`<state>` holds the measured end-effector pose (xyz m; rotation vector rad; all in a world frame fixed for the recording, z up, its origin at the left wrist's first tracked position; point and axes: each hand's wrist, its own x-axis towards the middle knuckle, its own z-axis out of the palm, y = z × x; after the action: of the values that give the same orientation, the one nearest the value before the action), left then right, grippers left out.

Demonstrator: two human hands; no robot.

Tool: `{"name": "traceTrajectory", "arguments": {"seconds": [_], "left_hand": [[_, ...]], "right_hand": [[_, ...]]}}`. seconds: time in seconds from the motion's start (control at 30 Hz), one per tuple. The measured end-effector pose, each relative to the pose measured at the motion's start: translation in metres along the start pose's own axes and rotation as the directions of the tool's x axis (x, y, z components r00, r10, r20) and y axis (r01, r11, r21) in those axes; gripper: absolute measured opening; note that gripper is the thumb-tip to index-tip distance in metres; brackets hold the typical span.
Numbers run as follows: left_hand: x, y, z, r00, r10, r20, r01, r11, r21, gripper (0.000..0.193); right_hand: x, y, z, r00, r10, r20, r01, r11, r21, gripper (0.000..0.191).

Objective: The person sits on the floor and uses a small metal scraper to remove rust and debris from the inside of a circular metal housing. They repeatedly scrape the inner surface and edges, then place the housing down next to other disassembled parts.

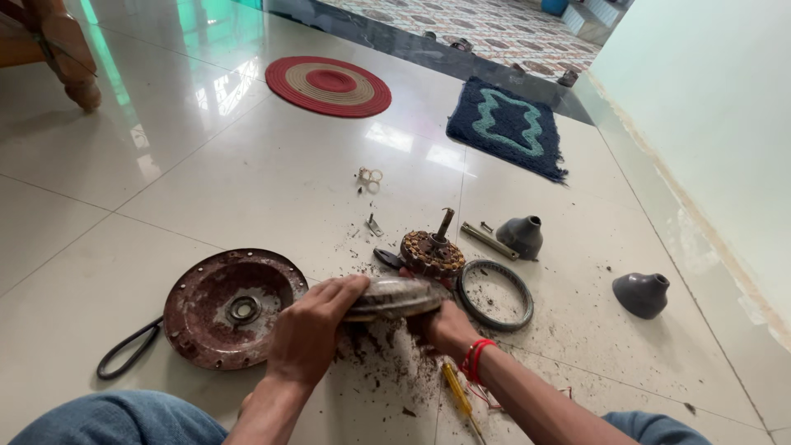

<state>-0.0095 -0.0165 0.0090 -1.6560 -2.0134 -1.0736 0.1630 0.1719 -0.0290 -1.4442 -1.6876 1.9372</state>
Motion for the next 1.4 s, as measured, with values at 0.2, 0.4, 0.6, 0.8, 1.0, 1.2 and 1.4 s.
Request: {"name": "traceTrajectory", "arguments": {"seconds": [0.2, 0.4, 0.6, 0.8, 1.0, 1.2, 1.4], "left_hand": [[-0.002, -0.002, 0.007, 0.995, 0.102, -0.009, -0.101, 0.994, 0.036, 0.045], [-0.002, 0.001, 0.006, 0.989, 0.107, -0.099, -0.104, 0.994, 0.041, 0.040], [-0.003, 0.000, 0.007, 0.999, 0.032, -0.045, -0.031, 0.999, 0.005, 0.041], [-0.002, 0.000, 0.007, 0.989, 0.111, -0.102, -0.111, 0.994, 0.009, 0.035], [-0.002, 0.003, 0.002, 0.995, 0.065, -0.082, -0.065, 0.998, -0.004, 0.038], [0.004, 0.008, 0.003, 0.995, -0.001, -0.102, -0.004, 0.999, -0.050, 0.032], [0.011, 0.009, 0.003, 0.838, -0.536, 0.101, 0.540, 0.789, -0.293, 0.039]], "right_hand": [[-0.011, -0.007, -0.004, 0.973, -0.174, -0.152, -0.017, 0.601, -0.799, 0.035], [-0.034, -0.017, 0.007, 0.963, -0.209, -0.171, 0.035, 0.724, -0.689, 0.032], [-0.040, -0.012, -0.001, 0.906, -0.397, -0.149, 0.125, 0.585, -0.801, 0.079], [-0.039, -0.002, -0.008, 0.814, -0.578, -0.055, 0.252, 0.437, -0.863, 0.058], [-0.039, -0.002, -0.003, 0.793, -0.600, -0.105, 0.239, 0.464, -0.853, 0.059], [-0.040, -0.013, -0.001, 0.789, -0.602, -0.126, 0.272, 0.525, -0.807, 0.044], [-0.043, -0.036, 0.005, 0.754, -0.626, -0.200, 0.338, 0.630, -0.699, 0.043]]}}
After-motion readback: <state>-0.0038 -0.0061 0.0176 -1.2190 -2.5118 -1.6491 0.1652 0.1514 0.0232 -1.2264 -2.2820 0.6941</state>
